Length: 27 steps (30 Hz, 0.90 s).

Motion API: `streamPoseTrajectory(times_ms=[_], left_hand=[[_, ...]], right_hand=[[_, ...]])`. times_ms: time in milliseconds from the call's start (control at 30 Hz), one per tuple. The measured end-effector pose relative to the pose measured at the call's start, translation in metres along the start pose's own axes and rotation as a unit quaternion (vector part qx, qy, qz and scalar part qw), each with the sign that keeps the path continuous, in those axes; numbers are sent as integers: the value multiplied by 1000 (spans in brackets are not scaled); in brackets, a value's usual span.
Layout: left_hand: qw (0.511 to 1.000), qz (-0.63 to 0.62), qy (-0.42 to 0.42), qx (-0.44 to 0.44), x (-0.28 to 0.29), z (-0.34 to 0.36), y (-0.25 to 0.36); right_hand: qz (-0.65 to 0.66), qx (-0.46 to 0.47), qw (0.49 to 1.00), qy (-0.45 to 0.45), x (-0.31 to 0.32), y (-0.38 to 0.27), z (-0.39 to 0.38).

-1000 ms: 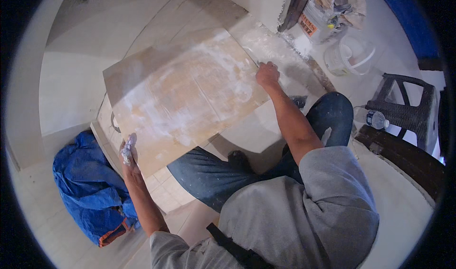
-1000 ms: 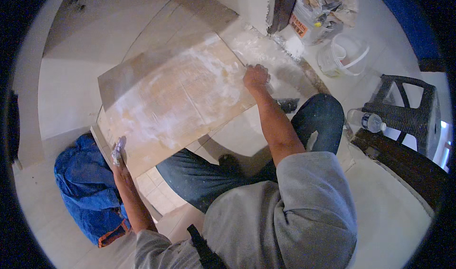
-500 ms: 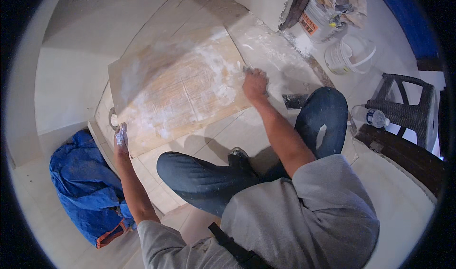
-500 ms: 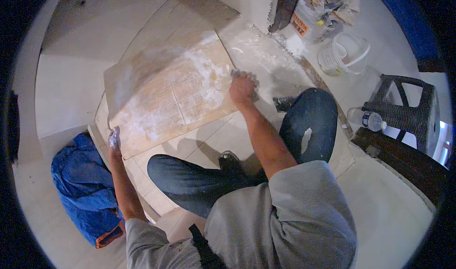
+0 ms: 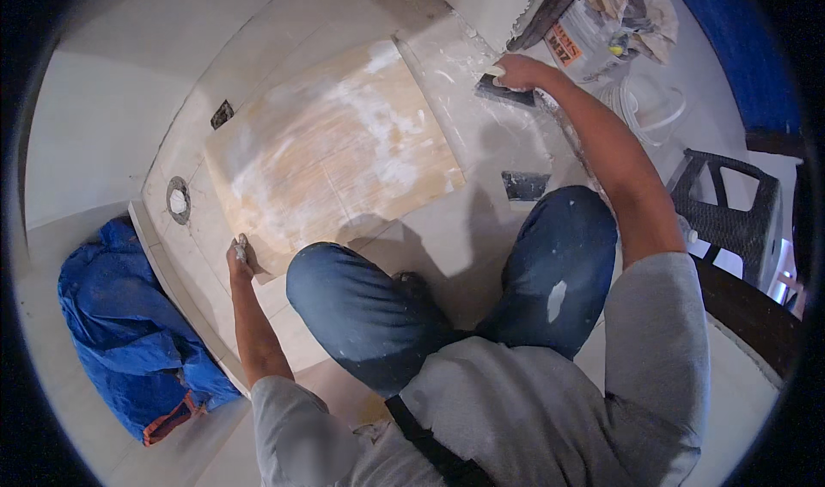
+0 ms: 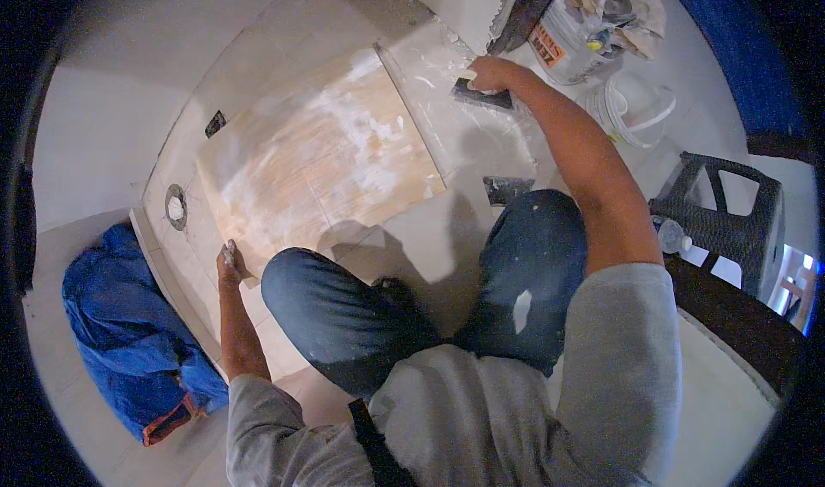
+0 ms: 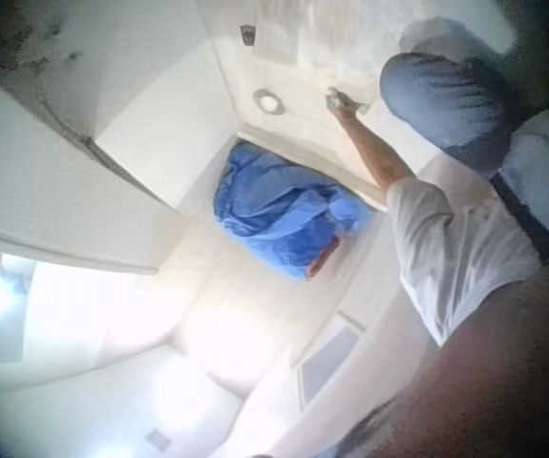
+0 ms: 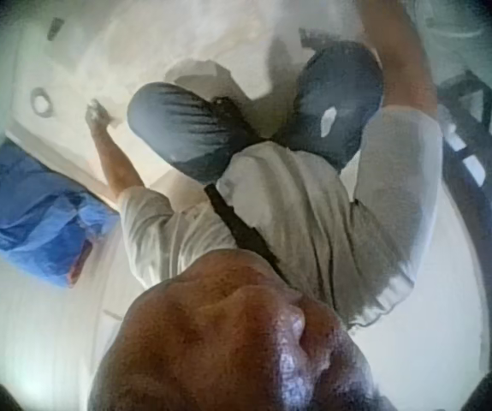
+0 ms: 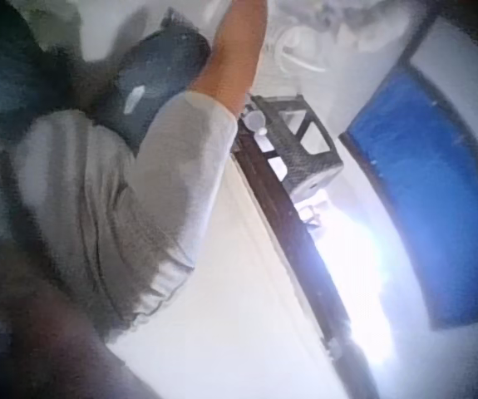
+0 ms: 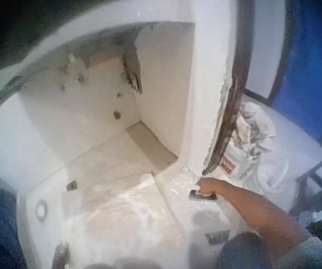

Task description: The person scrapes and mixes joint compound between two putty knives, spreads the compound across a wooden board using a putty knife, and applies joint compound along the floor.

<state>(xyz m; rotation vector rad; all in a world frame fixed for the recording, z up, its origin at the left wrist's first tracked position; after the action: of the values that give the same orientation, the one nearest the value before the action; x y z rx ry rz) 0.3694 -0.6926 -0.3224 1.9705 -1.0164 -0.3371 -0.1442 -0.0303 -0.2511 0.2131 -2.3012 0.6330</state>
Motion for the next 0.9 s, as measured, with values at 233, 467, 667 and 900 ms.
streamPoseTrajectory(times_ms=[233,467,667,900], left_hand=[[990,103,86,32,8,23,-78],[904,427,17,-14,-25,5,-22],[769,557,-183,-255,-299,-45,127],[856,302,-419,3,-594,-195,127]], right_hand=[[338,40,932,123,-59,39,-49],[611,-41,786,84,-68,68,-58],[338,29,903,263,-40,79,-41],[-36,158,928,336,1,-60,-129]])
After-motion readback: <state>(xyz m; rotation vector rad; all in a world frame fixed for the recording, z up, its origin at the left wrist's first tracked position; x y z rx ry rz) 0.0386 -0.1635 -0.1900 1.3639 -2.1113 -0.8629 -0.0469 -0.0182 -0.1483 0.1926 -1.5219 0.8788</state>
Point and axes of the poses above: each hand's wrist, its own z-axis towards the middle knuckle, its own x-axis out of the back of the hand, y = z × x, the point moved 10 cm from there along z, towards the middle knuckle, and after that the axes turned 3 degrees about z, right-handed, at the moved point
